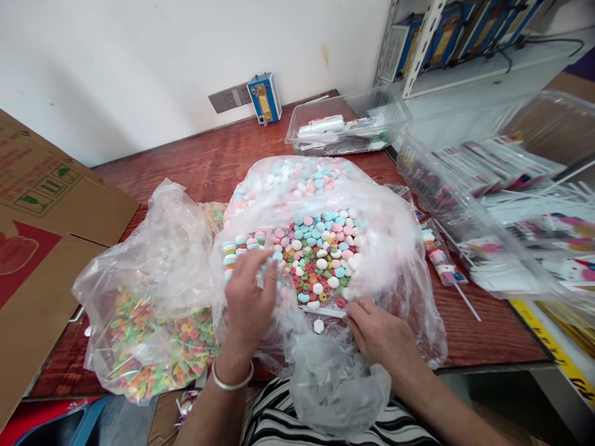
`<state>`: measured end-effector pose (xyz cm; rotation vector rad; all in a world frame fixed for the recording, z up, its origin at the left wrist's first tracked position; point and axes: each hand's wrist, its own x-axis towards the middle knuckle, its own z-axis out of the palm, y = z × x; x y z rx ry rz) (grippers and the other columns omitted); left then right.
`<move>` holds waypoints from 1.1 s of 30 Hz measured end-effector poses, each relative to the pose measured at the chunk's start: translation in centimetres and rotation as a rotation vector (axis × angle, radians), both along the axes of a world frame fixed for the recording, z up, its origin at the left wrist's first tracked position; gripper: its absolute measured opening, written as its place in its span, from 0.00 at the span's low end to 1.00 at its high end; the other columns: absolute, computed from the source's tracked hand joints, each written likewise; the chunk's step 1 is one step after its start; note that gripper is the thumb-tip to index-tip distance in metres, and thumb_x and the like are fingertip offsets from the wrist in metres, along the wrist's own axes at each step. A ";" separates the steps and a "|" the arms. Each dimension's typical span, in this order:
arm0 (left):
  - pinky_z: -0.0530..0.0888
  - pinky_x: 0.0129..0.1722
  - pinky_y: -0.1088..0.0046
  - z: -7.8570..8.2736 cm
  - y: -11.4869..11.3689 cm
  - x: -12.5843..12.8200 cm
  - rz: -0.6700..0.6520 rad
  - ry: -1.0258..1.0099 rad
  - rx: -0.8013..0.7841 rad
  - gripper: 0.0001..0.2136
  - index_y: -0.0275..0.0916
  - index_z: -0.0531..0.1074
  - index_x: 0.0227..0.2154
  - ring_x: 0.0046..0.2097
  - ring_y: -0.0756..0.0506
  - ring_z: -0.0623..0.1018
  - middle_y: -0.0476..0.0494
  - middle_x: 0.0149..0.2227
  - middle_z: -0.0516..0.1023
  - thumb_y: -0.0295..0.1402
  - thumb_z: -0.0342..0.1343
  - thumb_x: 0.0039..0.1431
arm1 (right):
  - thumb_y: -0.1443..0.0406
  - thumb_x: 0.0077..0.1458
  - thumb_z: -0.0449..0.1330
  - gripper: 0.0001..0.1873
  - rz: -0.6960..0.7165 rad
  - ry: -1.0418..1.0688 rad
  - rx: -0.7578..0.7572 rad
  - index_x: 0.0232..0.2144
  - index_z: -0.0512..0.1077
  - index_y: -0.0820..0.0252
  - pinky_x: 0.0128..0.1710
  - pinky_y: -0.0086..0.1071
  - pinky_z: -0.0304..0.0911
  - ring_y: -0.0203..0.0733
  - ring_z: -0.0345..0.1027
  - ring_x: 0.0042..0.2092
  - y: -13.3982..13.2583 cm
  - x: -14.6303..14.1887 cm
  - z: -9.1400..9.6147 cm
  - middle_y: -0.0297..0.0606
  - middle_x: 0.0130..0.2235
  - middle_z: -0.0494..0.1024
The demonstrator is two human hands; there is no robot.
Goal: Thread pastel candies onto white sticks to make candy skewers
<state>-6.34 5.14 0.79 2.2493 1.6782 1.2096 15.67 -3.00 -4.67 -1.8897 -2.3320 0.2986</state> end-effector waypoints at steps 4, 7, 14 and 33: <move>0.72 0.41 0.71 -0.7 -2.3 2.4 -0.256 -0.012 -0.302 0.07 0.41 0.73 0.40 0.40 0.47 0.76 0.45 0.37 0.77 0.29 0.50 0.65 | 0.67 0.61 0.56 0.07 0.020 0.063 0.114 0.30 0.71 0.57 0.28 0.32 0.55 0.41 0.70 0.32 -0.3 0.3 -0.1 0.36 0.32 0.75; 0.71 0.42 0.69 -2.1 -2.4 2.8 -0.267 0.016 -0.390 0.09 0.40 0.73 0.41 0.41 0.45 0.75 0.43 0.39 0.76 0.29 0.48 0.65 | 0.69 0.58 0.58 0.04 0.107 0.027 0.083 0.33 0.72 0.57 0.33 0.34 0.57 0.44 0.70 0.37 0.1 -0.5 -0.6 0.38 0.36 0.76; 0.69 0.45 0.63 -3.8 -2.1 2.2 -0.492 0.128 -0.611 0.08 0.42 0.77 0.35 0.43 0.41 0.75 0.42 0.38 0.78 0.26 0.54 0.58 | 0.76 0.55 0.56 0.10 0.193 -0.032 0.134 0.30 0.71 0.56 0.34 0.37 0.54 0.47 0.69 0.36 0.1 0.3 -0.8 0.38 0.33 0.77; 0.75 0.37 0.70 -4.0 3.6 4.7 -0.104 -0.716 -0.620 0.11 0.39 0.71 0.38 0.35 0.47 0.78 0.47 0.35 0.77 0.39 0.58 0.56 | 0.50 0.55 0.56 0.20 -0.532 1.464 -0.612 0.39 0.72 0.59 0.17 0.25 0.39 0.28 0.45 0.18 -0.3 1.6 1.4 0.22 0.21 0.56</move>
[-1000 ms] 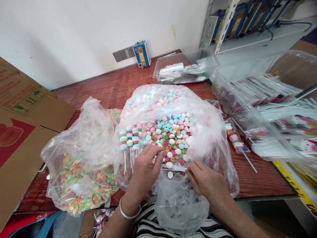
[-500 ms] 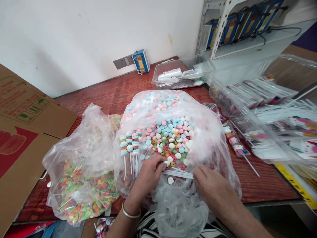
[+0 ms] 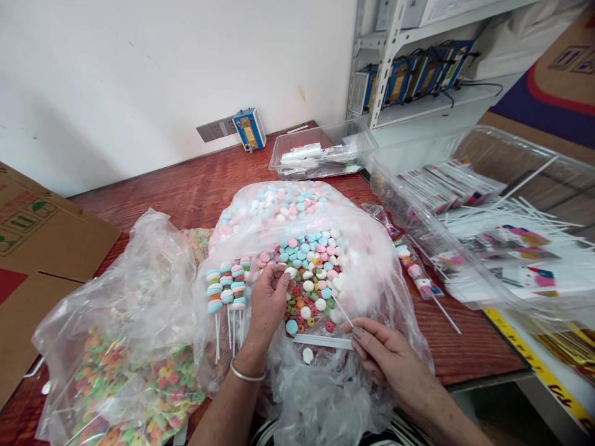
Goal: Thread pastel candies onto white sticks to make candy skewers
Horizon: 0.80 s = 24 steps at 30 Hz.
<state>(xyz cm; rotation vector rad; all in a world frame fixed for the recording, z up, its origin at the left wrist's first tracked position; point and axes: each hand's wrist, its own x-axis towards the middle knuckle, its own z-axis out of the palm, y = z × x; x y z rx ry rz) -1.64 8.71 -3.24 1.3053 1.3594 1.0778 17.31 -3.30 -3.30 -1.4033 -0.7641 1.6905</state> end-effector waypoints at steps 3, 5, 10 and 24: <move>0.76 0.36 0.70 -0.1 0.4 1.3 -0.087 -0.087 -0.060 0.11 0.39 0.72 0.38 0.33 0.48 0.78 0.48 0.33 0.76 0.39 0.59 0.56 | 0.49 0.53 0.58 0.22 -0.008 0.125 -0.049 0.41 0.71 0.59 0.16 0.23 0.38 0.26 0.42 0.18 0.0 0.1 -0.3 0.22 0.21 0.57; 0.77 0.35 0.70 -0.3 0.4 1.8 -0.113 -0.196 -0.176 0.13 0.39 0.73 0.39 0.32 0.49 0.78 0.48 0.33 0.76 0.40 0.61 0.54 | 0.47 0.53 0.58 0.24 -0.007 0.122 -0.061 0.43 0.70 0.59 0.15 0.23 0.37 0.26 0.41 0.17 0.1 0.3 -0.6 0.21 0.20 0.56; 0.76 0.36 0.73 -0.8 0.3 1.9 -0.082 -0.331 -0.366 0.16 0.37 0.74 0.36 0.33 0.50 0.78 0.47 0.34 0.76 0.40 0.66 0.47 | 0.46 0.53 0.57 0.25 0.018 0.052 -0.053 0.43 0.70 0.59 0.15 0.23 0.35 0.27 0.40 0.17 0.2 0.5 -1.5 0.20 0.18 0.55; 0.72 0.37 0.68 -1.9 3.2 2.3 -0.114 0.283 0.036 0.08 0.39 0.73 0.37 0.36 0.44 0.76 0.44 0.33 0.78 0.35 0.58 0.54 | 0.47 0.58 0.53 0.21 0.080 -0.025 0.046 0.33 0.70 0.58 0.18 0.25 0.40 0.31 0.45 0.20 0.1 0.4 -1.9 0.23 0.20 0.56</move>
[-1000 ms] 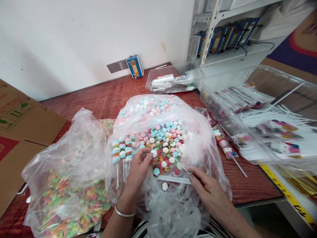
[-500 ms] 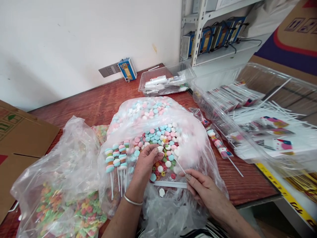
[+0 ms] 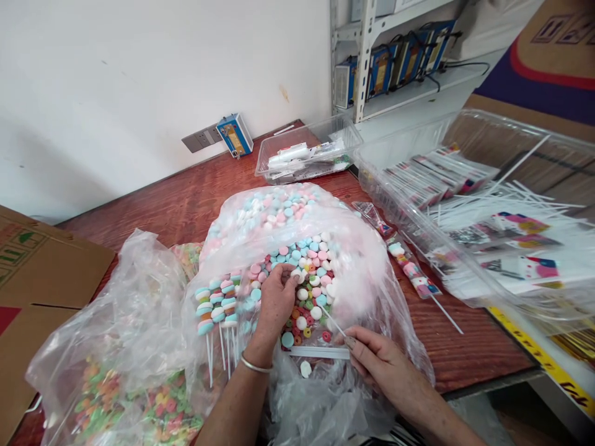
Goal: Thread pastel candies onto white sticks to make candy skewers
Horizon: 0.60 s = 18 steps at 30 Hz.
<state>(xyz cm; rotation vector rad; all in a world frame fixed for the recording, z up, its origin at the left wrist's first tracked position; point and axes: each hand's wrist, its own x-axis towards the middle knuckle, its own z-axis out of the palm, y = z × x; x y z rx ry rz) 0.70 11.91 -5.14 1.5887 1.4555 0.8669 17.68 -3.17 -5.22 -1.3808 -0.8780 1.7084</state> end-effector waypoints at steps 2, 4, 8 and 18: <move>0.72 0.38 0.68 0.5 0.5 0.1 -0.003 0.033 0.041 0.08 0.40 0.73 0.38 0.36 0.44 0.76 0.45 0.33 0.78 0.35 0.57 0.55 | 0.47 0.58 0.53 0.21 0.013 -0.006 0.002 0.31 0.69 0.57 0.18 0.25 0.41 0.31 0.45 0.19 0.0 0.0 -0.1 0.23 0.19 0.57; 0.72 0.37 0.69 0.9 1.3 0.3 0.002 0.028 0.050 0.08 0.40 0.73 0.38 0.34 0.45 0.76 0.46 0.32 0.77 0.35 0.57 0.56 | 0.47 0.58 0.53 0.21 0.024 0.000 0.009 0.30 0.69 0.57 0.18 0.25 0.41 0.30 0.44 0.19 0.1 0.0 -0.2 0.23 0.19 0.56; 0.74 0.38 0.68 0.8 3.5 0.9 0.063 -0.088 0.015 0.10 0.38 0.73 0.39 0.35 0.45 0.77 0.44 0.34 0.78 0.35 0.57 0.55 | 0.47 0.58 0.54 0.20 0.030 0.026 0.016 0.29 0.67 0.58 0.17 0.25 0.39 0.29 0.43 0.18 0.2 -0.1 -0.5 0.22 0.19 0.55; 0.75 0.41 0.68 0.2 3.9 2.2 0.027 -0.292 -0.099 0.11 0.37 0.72 0.38 0.39 0.46 0.78 0.43 0.37 0.78 0.37 0.59 0.54 | 0.46 0.58 0.53 0.22 0.029 0.065 0.006 0.30 0.67 0.58 0.16 0.25 0.37 0.29 0.42 0.18 0.4 -0.1 -0.9 0.22 0.18 0.54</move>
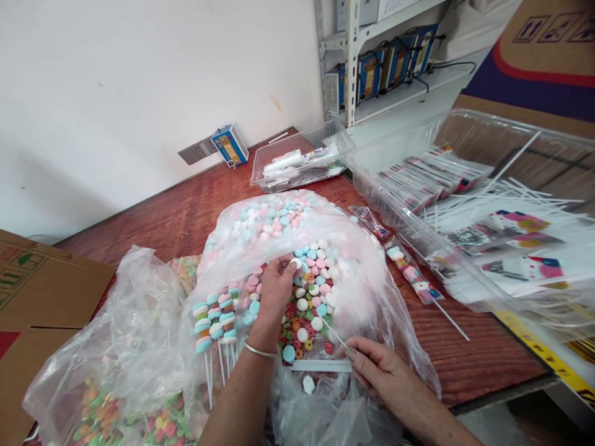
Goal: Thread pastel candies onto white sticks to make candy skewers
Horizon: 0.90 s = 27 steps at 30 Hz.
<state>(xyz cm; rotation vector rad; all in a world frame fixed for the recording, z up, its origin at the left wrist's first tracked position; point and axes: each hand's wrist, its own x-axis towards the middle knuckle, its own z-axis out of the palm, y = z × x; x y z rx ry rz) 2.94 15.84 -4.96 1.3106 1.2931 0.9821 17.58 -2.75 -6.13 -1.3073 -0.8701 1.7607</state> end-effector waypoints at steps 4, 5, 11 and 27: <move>0.74 0.40 0.71 0.2 -0.7 0.2 -0.042 -0.077 -0.081 0.10 0.38 0.71 0.36 0.36 0.49 0.77 0.47 0.35 0.77 0.37 0.60 0.52 | 0.45 0.57 0.54 0.23 0.007 -0.005 0.003 0.30 0.68 0.58 0.16 0.25 0.37 0.29 0.42 0.19 0.2 0.0 0.2 0.22 0.18 0.54; 0.74 0.39 0.72 0.2 -0.7 0.1 -0.039 -0.084 -0.090 0.10 0.38 0.71 0.36 0.35 0.49 0.77 0.47 0.34 0.76 0.37 0.60 0.52 | 0.45 0.57 0.54 0.23 0.012 -0.007 0.002 0.29 0.67 0.58 0.16 0.25 0.37 0.29 0.42 0.19 0.2 0.1 0.2 0.22 0.18 0.54; 0.73 0.35 0.73 0.0 -0.3 -0.6 -0.034 0.019 -0.069 0.10 0.39 0.72 0.36 0.35 0.48 0.77 0.47 0.34 0.77 0.36 0.57 0.53 | 0.44 0.57 0.53 0.23 0.012 -0.011 0.003 0.29 0.67 0.58 0.16 0.26 0.36 0.28 0.41 0.18 0.0 0.2 0.0 0.21 0.18 0.52; 0.71 0.42 0.63 1.0 1.8 1.3 -0.129 1.113 0.451 0.11 0.35 0.77 0.38 0.39 0.38 0.78 0.35 0.35 0.80 0.34 0.51 0.61 | 0.58 0.60 0.51 0.20 -0.170 -0.728 0.353 0.52 0.69 0.57 0.32 0.33 0.61 0.44 0.70 0.31 2.7 1.4 2.2 0.35 0.29 0.76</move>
